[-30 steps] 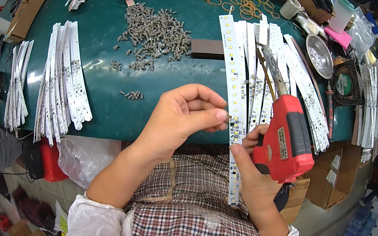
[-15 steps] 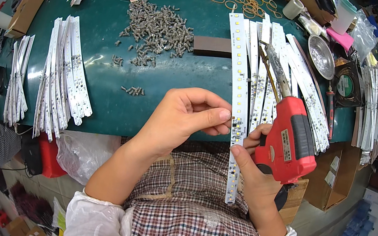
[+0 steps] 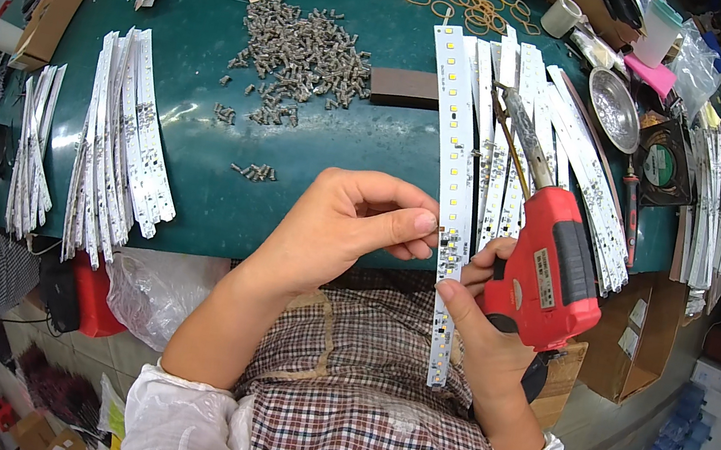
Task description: The person positions small connectors onto LED strips by hand and solders them using a soldering gun.
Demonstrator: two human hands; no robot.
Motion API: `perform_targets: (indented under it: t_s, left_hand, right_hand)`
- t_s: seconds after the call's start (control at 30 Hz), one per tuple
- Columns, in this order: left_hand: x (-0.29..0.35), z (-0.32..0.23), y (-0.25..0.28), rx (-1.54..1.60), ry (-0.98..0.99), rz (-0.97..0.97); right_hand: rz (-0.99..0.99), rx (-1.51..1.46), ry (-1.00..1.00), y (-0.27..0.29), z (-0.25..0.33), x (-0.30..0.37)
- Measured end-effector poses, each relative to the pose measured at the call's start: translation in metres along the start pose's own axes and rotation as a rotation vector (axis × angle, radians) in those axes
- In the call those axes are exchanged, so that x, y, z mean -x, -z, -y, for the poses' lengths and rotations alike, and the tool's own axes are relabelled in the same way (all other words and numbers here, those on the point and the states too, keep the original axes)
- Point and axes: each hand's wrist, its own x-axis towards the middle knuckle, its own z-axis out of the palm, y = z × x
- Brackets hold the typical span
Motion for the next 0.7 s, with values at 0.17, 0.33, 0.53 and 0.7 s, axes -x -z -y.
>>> perform_targets:
  t_s: [0.17,0.33,0.53,0.7]
  left_hand:
    - [0.001,-0.001,-0.005,-0.028,-0.020,-0.056]
    - [-0.002,-0.001,-0.022,-0.135,-0.040,-0.165]
    - [-0.001,0.010,-0.014,-0.191,-0.039,-0.257]
    - [-0.006,0.008,-0.022,-0.125,-0.038,-0.193]
  right_hand:
    - [-0.034,-0.009,-0.003,-0.004,0.000,-0.001]
    - [-0.062,0.252,0.092,0.011,-0.027,0.007]
    - [-0.109,0.237,0.349,0.002,-0.011,-0.005]
    - [-0.125,0.227,0.358,0.011,-0.005,-0.003]
